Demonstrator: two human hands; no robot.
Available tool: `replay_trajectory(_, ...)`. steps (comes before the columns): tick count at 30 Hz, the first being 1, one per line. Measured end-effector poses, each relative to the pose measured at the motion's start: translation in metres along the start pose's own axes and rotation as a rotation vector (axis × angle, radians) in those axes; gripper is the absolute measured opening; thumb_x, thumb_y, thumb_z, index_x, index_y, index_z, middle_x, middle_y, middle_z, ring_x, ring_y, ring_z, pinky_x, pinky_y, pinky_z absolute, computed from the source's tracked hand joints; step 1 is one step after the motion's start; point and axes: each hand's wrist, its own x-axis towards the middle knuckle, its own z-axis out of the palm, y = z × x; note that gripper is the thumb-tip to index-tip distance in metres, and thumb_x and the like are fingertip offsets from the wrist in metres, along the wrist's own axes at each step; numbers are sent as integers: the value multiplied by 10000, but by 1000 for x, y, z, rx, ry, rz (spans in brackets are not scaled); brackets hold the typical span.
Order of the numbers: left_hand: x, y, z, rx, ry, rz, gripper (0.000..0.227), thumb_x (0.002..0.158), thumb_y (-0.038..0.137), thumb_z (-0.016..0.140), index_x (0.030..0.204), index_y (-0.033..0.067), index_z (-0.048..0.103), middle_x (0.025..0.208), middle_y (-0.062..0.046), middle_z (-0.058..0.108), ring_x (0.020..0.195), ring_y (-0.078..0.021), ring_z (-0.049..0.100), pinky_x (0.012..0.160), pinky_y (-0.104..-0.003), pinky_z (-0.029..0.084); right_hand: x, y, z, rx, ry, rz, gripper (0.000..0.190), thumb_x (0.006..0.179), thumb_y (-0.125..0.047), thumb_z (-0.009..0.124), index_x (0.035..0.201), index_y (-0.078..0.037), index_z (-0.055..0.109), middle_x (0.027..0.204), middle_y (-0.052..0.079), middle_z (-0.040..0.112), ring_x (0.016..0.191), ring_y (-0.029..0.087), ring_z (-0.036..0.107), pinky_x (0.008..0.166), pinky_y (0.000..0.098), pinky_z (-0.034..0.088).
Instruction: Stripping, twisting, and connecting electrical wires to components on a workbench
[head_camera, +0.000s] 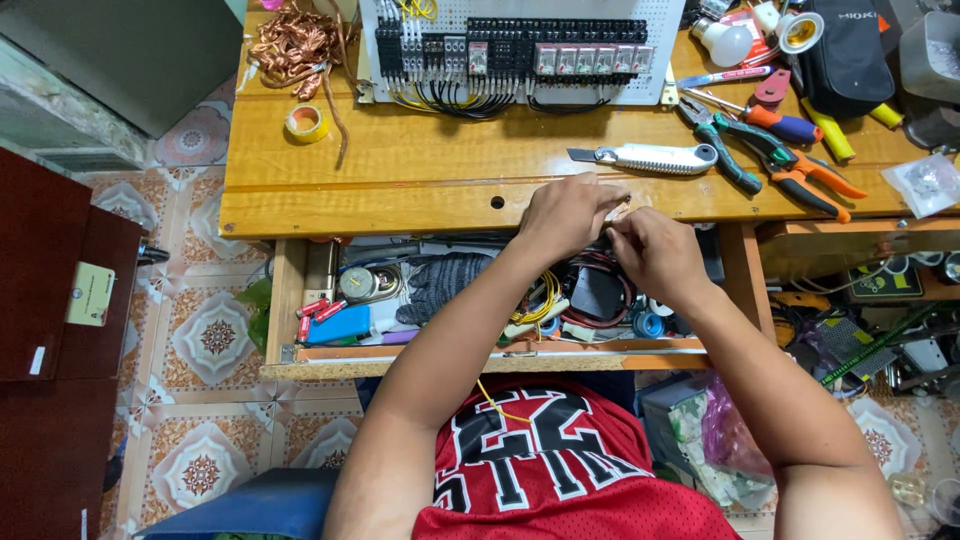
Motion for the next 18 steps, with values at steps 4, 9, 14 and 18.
replay_trajectory(4, 4, -4, 3, -13, -10, -46, 253, 959, 402, 597, 1161, 338, 736, 898, -77, 677, 904, -419, 733, 769, -565, 599, 2, -6, 0, 54, 22, -14, 65, 906, -169, 754, 888, -163, 692, 768, 64, 649, 827, 320, 706, 698, 409, 552)
replay_trajectory(9, 8, -8, 4, -55, -30, -54, 267, 968, 417, 583, 1167, 343, 746, 935, -98, 715, 953, -430, 728, 793, -583, 593, 5, -5, 4, 136, 55, -13, 40, 940, -159, 730, 923, -143, 698, 759, 70, 643, 812, 340, 698, 682, 414, 546)
replay_trajectory(14, 7, 3, -6, -72, -48, -172, 300, 918, 500, 623, 1163, 383, 750, 973, -56, 756, 989, -387, 741, 822, -557, 602, 2, -6, 4, 246, 82, 9, 35, 945, -142, 739, 942, -115, 716, 749, 85, 644, 793, 374, 688, 670, 425, 537)
replay_trajectory(18, 9, 6, -10, -107, -45, -249, 277, 845, 494, 702, 1088, 382, 772, 971, -27, 779, 1020, -339, 750, 842, -511, 617, 2, -7, -2, 314, 82, 43, 40, 925, -117, 766, 913, -97, 734, 671, 86, 616, 689, 354, 671, 636, 404, 514)
